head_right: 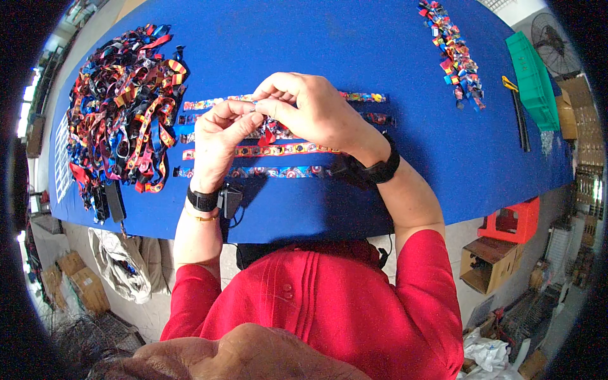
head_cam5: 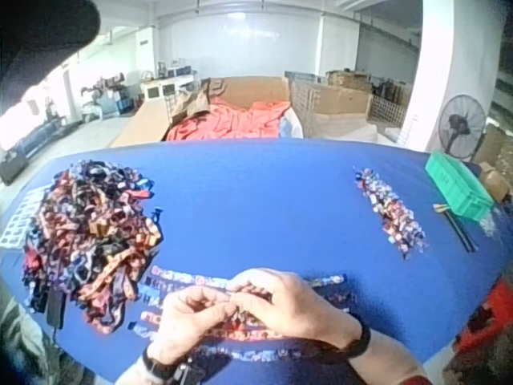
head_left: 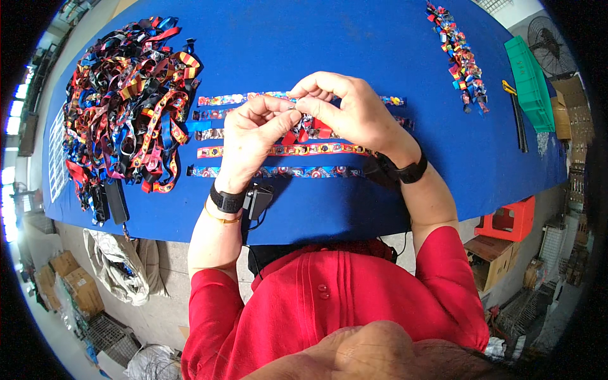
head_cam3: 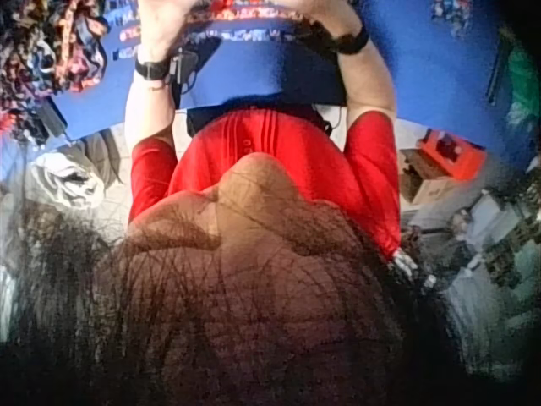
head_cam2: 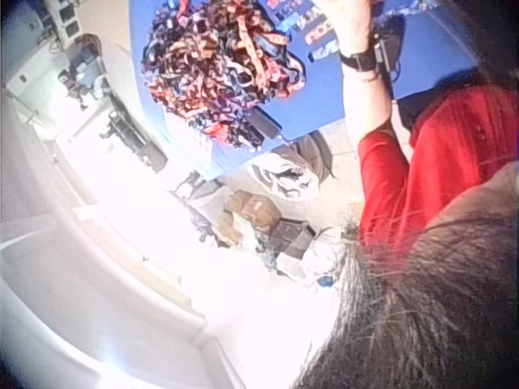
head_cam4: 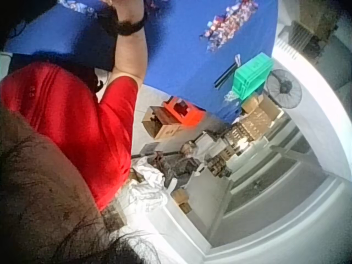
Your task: Sorting a pile of printed lanyards and attaching metal or plastic clips to them on a workbench.
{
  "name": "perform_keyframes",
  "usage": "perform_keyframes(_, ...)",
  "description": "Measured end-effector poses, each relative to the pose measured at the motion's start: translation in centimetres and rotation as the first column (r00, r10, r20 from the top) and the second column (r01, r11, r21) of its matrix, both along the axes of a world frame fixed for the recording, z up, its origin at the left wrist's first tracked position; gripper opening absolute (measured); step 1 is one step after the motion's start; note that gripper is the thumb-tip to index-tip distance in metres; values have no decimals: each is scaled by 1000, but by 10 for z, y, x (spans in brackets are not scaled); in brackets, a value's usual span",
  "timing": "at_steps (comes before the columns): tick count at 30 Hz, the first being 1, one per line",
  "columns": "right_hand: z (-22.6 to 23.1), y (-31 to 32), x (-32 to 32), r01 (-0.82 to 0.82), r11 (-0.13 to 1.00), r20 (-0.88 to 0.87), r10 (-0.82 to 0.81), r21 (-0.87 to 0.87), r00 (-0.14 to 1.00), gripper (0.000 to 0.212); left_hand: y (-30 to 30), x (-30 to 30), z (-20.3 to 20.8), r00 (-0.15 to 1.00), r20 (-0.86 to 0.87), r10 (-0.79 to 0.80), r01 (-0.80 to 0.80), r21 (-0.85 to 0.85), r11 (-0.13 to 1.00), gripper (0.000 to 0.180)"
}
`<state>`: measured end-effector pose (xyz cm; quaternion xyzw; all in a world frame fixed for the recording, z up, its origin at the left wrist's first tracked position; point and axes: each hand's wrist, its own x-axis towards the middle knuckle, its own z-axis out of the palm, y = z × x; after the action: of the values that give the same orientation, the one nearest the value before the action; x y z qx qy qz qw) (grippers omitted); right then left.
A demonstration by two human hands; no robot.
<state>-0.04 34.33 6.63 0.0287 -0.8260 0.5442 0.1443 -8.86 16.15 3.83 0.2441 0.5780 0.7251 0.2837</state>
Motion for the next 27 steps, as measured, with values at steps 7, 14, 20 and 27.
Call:
perform_keyframes(7,1,5,-1,16,997,142,-5,-76,990,15,0,0,-2,999,31,-8,8,9,1000,10)
perform_keyframes(14,-4,3,-4,182,970,-46,-191,-163,980,18,2,-8,3,983,181,11,-40,157,987,9)
perform_keyframes(20,-5,2,-5,179,936,-24,-195,-303,981,17,-1,-16,1,975,213,67,-119,244,963,11)
perform_keyframes(27,-9,-3,-7,159,916,-14,-176,-367,984,17,1,-12,5,965,259,30,-95,241,966,10)
